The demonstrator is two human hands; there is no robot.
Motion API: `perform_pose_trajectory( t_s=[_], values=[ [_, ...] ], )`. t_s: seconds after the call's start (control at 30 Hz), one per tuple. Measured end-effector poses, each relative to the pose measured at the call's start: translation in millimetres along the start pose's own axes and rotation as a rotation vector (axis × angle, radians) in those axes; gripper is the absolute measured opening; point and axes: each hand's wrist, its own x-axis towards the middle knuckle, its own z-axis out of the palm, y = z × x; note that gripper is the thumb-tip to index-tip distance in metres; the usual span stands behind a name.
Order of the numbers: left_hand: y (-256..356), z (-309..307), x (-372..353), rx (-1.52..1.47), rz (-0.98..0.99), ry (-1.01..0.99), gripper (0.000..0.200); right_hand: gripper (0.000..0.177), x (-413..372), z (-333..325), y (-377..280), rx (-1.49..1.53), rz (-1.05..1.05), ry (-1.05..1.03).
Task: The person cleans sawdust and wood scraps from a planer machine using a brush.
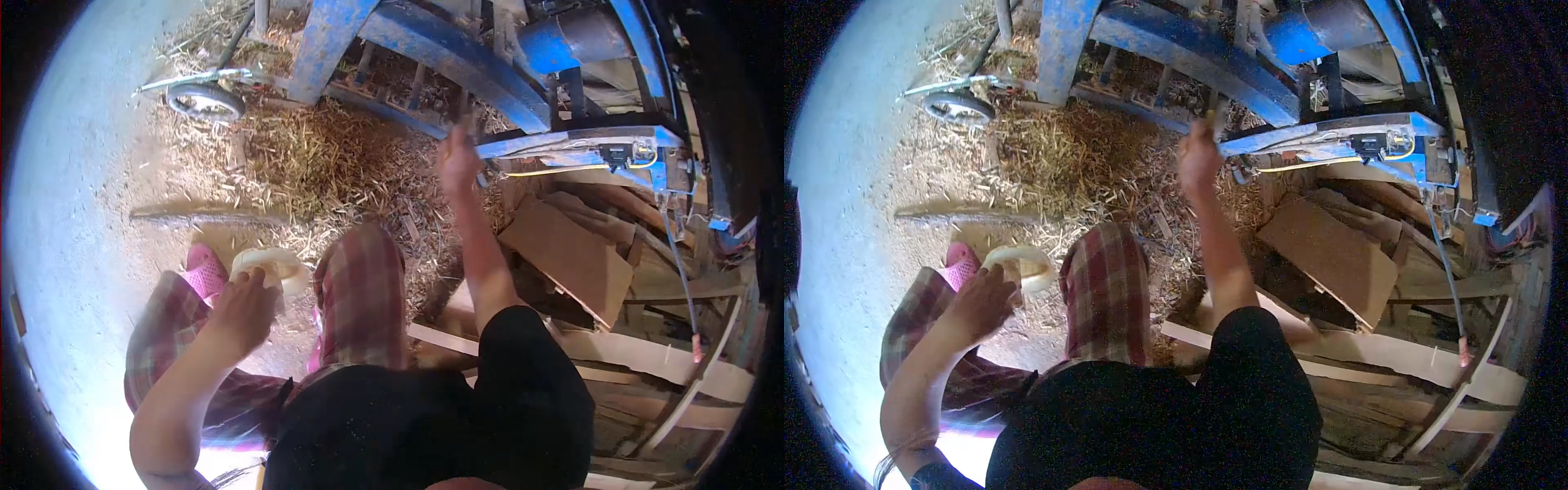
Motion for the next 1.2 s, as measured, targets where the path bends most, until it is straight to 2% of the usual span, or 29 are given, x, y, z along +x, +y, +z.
perform_pose_trajectory(
  t_s=[0.03,0.1,0.13,0.17,0.2,0.27,0.33,0.37,0.5,0.53,0.57,0.6,0.63,0.67,0.7,0.73,0.77,0.8,0.87,0.9,0.93,1.0,1.03,1.07,1.13,1.2],
  values=[
    [-5,9,-5,0.064,0.063,0.088,0.018,0.033,14,6,18,0.006,0.008,0.012],
    [-1,2,-3,0.026,0.043,0.045,0.018,0.029,23,21,52,-0.359,0.297,-0.346],
    [2,-1,-3,-0.025,0.022,0.004,0.018,0.029,10,29,54,-0.353,0.311,-0.34],
    [0,2,0,-0.002,-0.015,-0.08,0.018,0.025,-1,37,47,-0.072,0.427,-0.363],
    [-1,1,1,0.014,-0.013,-0.074,0.018,0.021,-10,43,41,0.212,0.529,-0.379],
    [0,-3,1,-0.041,-0.031,-0.084,0.018,0.019,-24,5,-26,0.151,-0.055,-0.192],
    [-1,-3,2,-0.009,-0.03,-0.104,0.018,0.017,-36,1,-39,0.514,-0.33,-0.311],
    [-2,-1,2,-0.005,-0.003,-0.083,0.018,0.017,-34,-2,-42,0.516,-0.325,-0.296],
    [2,-11,10,0.001,-0.036,-0.113,0.019,0.013,5,-10,-23,0.095,0.0,-0.097],
    [0,-9,11,0.012,-0.033,-0.108,0.02,0.013,13,-2,-15,0.104,0.006,-0.085],
    [-5,-5,13,0.045,0.046,-0.121,0.02,0.014,18,8,-8,0.074,0.085,-0.084],
    [-6,-3,11,0.057,0.044,-0.118,0.02,0.016,20,18,-3,0.044,0.163,-0.083],
    [-3,-5,10,0.061,0.029,-0.119,0.02,0.021,14,15,-30,0.375,0.253,-0.132],
    [-2,-7,11,0.062,0.014,-0.12,0.02,0.021,7,22,-55,0.276,0.1,-0.196],
    [-3,-9,14,0.05,-0.065,-0.315,0.037,0.021,0,29,-76,0.173,-0.051,-0.26],
    [-6,-4,16,0.058,-0.07,-0.31,0.037,0.006,7,16,-101,0.312,-0.247,0.016],
    [-10,3,17,0.047,-0.031,-0.266,0.037,0.006,3,25,-112,0.79,-0.009,-0.234],
    [-13,7,16,0.036,0.006,-0.222,0.037,0.006,5,30,-113,0.799,-0.016,-0.228],
    [-7,2,19,-0.008,-0.049,-0.222,0.039,0.007,18,15,-130,0.787,-0.065,-0.218],
    [-9,9,22,0.019,-0.047,-0.256,0.039,0.008,28,15,-130,0.739,-0.092,-0.074],
    [-10,13,25,0.042,-0.046,-0.284,0.039,0.008,30,17,-130,0.746,-0.109,-0.08],
    [3,-1,26,0.004,-0.11,-0.299,0.037,0.007,28,33,-127,0.451,0.116,-0.141],
    [9,-12,26,-0.022,-0.162,-0.328,0.036,0.007,20,51,-124,0.478,-0.085,-0.078],
    [16,-26,25,-0.029,-0.175,-0.312,0.036,0.007,14,55,-120,0.487,-0.106,-0.079],
    [26,-47,23,-0.109,-0.13,-0.289,0.034,0.007,5,53,-116,0.841,-0.013,-0.277],
    [24,-40,21,-0.086,-0.119,-0.21,0.027,0.008,10,8,-149,0.827,-0.108,-0.223]
  ],
)
